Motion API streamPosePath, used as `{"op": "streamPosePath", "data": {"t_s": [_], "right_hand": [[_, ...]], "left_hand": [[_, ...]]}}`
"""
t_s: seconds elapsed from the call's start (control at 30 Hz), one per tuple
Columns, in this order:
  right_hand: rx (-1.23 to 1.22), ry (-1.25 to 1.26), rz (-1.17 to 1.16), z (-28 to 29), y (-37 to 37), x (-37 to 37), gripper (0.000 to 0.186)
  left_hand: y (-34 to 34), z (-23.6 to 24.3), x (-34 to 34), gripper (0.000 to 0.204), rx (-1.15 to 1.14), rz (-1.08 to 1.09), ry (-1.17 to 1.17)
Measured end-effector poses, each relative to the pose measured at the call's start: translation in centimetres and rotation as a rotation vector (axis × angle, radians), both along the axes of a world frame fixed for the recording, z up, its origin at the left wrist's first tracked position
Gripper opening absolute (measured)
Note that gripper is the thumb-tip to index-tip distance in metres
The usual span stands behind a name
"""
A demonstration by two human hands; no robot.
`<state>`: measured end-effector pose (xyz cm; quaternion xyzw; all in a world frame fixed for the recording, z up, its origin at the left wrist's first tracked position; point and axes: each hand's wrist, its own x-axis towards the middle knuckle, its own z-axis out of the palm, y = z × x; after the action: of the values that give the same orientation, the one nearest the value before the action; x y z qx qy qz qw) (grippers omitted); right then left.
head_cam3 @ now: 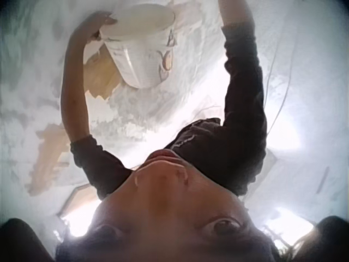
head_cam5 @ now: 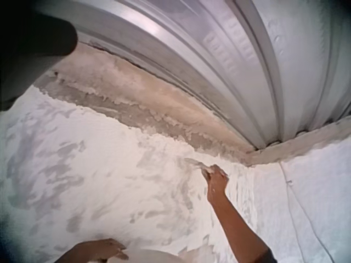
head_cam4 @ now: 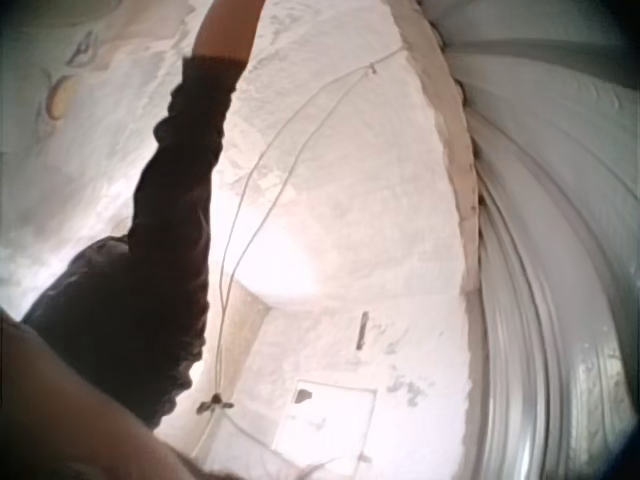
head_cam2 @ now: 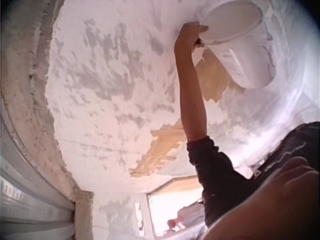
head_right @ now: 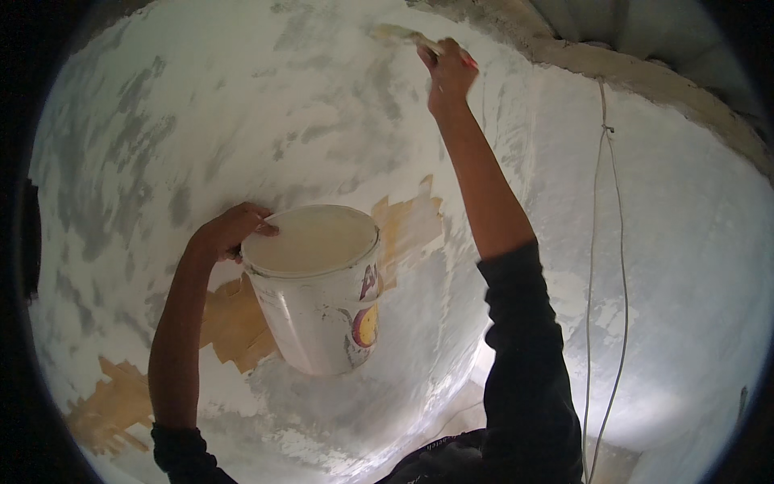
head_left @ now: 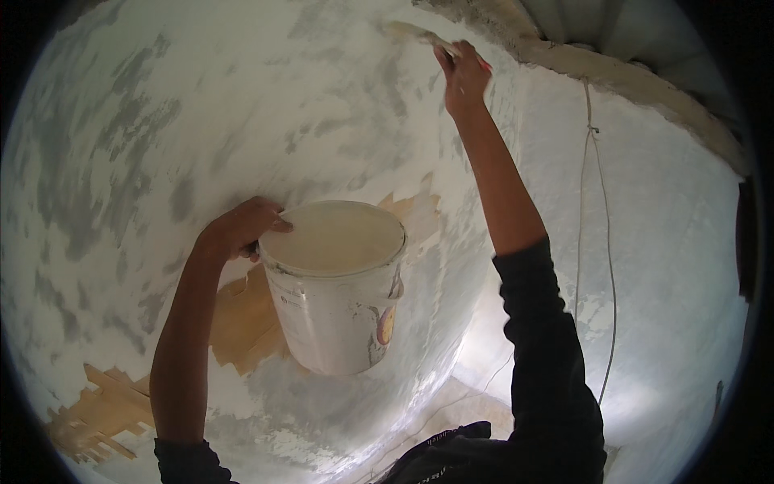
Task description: The person applies paint to a ceiling using a brush and a bucket, moving between sections while standing on a ladder.
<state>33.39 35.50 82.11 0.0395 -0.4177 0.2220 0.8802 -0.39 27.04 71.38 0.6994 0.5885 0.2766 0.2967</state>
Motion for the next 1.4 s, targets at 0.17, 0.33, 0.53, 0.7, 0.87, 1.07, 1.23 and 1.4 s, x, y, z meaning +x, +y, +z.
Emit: {"op": "streamPosePath", "data": {"t_s": [0.17,0.33,0.53,0.7,0.87,1.07,1.23,1.4], "right_hand": [[-0.118,0.077,-0.064,2.1,4.5,0.2,0.017],[-0.27,0.041,-0.106,-7.5,5.1,0.7,0.018],[-0.583,-0.108,-0.195,-13.1,2.1,4.3,0.018],[-0.522,-0.246,-0.177,-8.0,2.4,3.5,0.018],[-0.538,0.052,-0.131,3.3,4.2,0.0,0.027],[-0.174,0.141,0.037,7.0,1.5,0.2,0.033],[-0.311,0.049,-0.187,-1.3,5.3,2.0,0.014],[-0.64,-0.221,-0.283,-14.4,5.2,6.9,0.017]], "left_hand": [[1.3,0.2,0.0,0.029,-0.014,-0.055,0.097],[0.9,-0.1,-0.2,0.022,0.028,-0.124,0.151],[1.6,-0.7,0.0,0.023,0.031,-0.115,0.077],[1.2,-0.9,-0.1,0.027,0.077,-0.034,0.082],[0.9,-0.4,-0.2,0.024,0.027,-0.084,0.098],[0.8,-0.6,0.0,0.024,0.069,-0.082,0.081],[0.5,-0.8,0.7,0.025,0.122,-0.055,0.057],[1.9,-0.9,0.1,0.04,-0.005,-0.123,0.055]]}}
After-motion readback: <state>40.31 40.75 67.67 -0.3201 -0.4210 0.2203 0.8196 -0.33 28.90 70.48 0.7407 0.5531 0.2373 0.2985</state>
